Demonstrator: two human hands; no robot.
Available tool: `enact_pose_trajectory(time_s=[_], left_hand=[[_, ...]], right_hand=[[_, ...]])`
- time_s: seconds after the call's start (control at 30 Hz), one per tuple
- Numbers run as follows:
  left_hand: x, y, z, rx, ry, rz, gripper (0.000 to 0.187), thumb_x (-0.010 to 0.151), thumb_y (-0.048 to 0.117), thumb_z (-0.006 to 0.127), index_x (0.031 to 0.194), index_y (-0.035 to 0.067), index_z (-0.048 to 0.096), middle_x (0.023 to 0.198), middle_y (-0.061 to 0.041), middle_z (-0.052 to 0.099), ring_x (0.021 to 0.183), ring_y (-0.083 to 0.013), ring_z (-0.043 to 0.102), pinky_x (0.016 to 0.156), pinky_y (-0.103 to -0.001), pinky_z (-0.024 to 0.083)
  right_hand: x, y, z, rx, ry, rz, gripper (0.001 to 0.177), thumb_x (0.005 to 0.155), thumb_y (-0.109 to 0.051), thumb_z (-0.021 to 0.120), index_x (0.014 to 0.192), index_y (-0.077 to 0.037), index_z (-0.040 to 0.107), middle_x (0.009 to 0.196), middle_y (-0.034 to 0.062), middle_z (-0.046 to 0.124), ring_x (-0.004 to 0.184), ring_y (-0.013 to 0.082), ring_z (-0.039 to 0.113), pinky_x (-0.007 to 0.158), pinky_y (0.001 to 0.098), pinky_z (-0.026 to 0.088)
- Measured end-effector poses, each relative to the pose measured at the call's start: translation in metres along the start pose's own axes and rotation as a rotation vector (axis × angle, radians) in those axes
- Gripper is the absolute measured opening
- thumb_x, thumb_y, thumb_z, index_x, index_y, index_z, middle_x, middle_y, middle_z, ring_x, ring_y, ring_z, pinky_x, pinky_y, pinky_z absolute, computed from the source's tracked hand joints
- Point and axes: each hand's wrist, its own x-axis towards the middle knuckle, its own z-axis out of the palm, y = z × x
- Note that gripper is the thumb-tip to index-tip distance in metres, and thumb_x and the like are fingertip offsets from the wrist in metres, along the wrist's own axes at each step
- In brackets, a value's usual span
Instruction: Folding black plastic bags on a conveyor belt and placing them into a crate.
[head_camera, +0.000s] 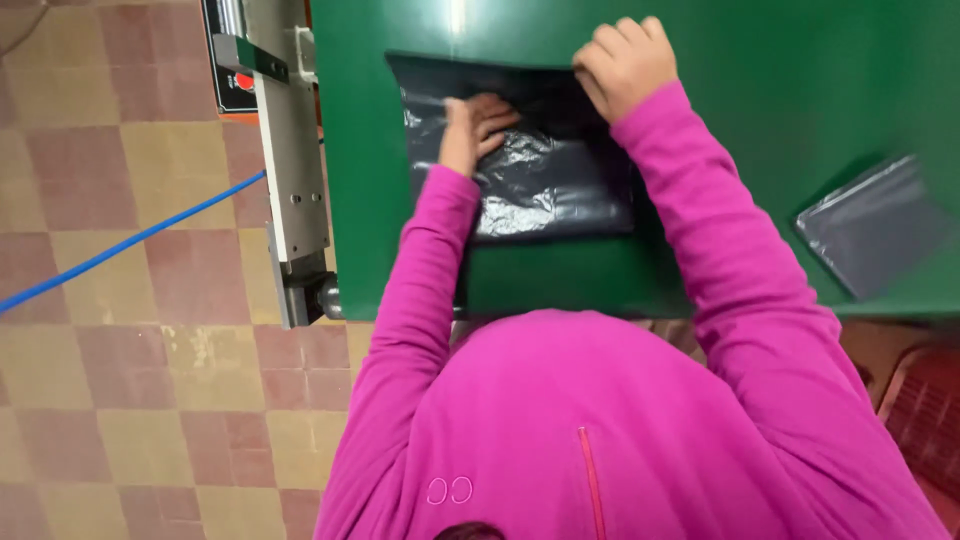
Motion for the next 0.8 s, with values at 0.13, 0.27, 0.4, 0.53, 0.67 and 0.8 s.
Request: enact_pose_trajectory(time_s=[0.13, 0.27, 0.4, 0.53, 0.67, 0.8], left_hand=[[-0.082, 0.026, -0.045, -0.846, -0.022, -0.004, 0.116, 0.079, 0.094, 0.015, 0.144, 0.003, 0.045, 0.151, -0.022, 0.051, 0.135, -0.0379, 0.055, 0.115, -0.058, 0.035], [-0.092, -0.030, -0.094, -0.841, -0.015, 0.133, 0.108, 0.088, 0.085, 0.024, 0.154, 0.001, 0.044, 0.154, -0.018, 0.049, 0.139, -0.0362, 0.048, 0.117, -0.054, 0.035], [-0.120, -0.050, -0.091, -0.643, -0.042, 0.329, 0.089, 0.105, 0.069, 0.041, 0.157, -0.004, 0.047, 0.155, -0.018, 0.052, 0.142, -0.0327, 0.048, 0.122, -0.043, 0.038], [-0.208, 0.011, -0.055, 0.027, 0.258, 0.699, 0.068, 0.097, 0.039, 0.073, 0.145, 0.002, 0.043, 0.147, -0.017, 0.049, 0.137, -0.0290, 0.047, 0.112, -0.044, 0.045], [-0.244, 0.027, -0.050, 1.204, 0.329, 1.168, 0.044, 0.086, 0.025, 0.081, 0.118, 0.004, 0.061, 0.127, -0.016, 0.064, 0.127, -0.0336, 0.058, 0.101, -0.046, 0.051], [-0.231, 0.012, -0.043, 1.525, 0.101, 1.027, 0.017, 0.094, 0.019, 0.077, 0.104, 0.010, 0.066, 0.109, -0.007, 0.068, 0.110, -0.0280, 0.066, 0.084, -0.043, 0.055]], right_hand=[[-0.059, -0.078, -0.045, -0.058, 0.256, -0.098, 0.014, 0.090, -0.011, 0.079, 0.101, -0.013, 0.071, 0.097, 0.0024, 0.065, 0.097, 0.0237, 0.063, 0.086, 0.0399, 0.047], [-0.114, -0.123, -0.037, -0.027, 0.234, -0.030, 0.022, 0.085, -0.006, 0.078, 0.107, -0.012, 0.076, 0.099, 0.0007, 0.068, 0.103, 0.0211, 0.066, 0.088, 0.0390, 0.050], [-0.139, -0.140, -0.019, -0.006, 0.245, 0.029, 0.020, 0.086, -0.006, 0.079, 0.106, -0.012, 0.075, 0.102, 0.0011, 0.069, 0.106, 0.0218, 0.067, 0.089, 0.0393, 0.051], [-0.148, -0.145, -0.010, 0.019, 0.199, 0.078, 0.021, 0.086, -0.006, 0.078, 0.107, -0.010, 0.075, 0.109, 0.0039, 0.069, 0.112, 0.0247, 0.066, 0.094, 0.0415, 0.052], [-0.152, -0.160, -0.003, 0.002, 0.138, 0.214, 0.036, 0.080, -0.004, 0.075, 0.116, -0.007, 0.072, 0.126, 0.0121, 0.067, 0.128, 0.0331, 0.061, 0.106, 0.0459, 0.050], [-0.113, -0.203, -0.010, 0.101, 0.008, 0.122, 0.063, 0.071, -0.005, 0.072, 0.132, 0.006, 0.062, 0.141, 0.0225, 0.059, 0.138, 0.0411, 0.052, 0.115, 0.0527, 0.043]])
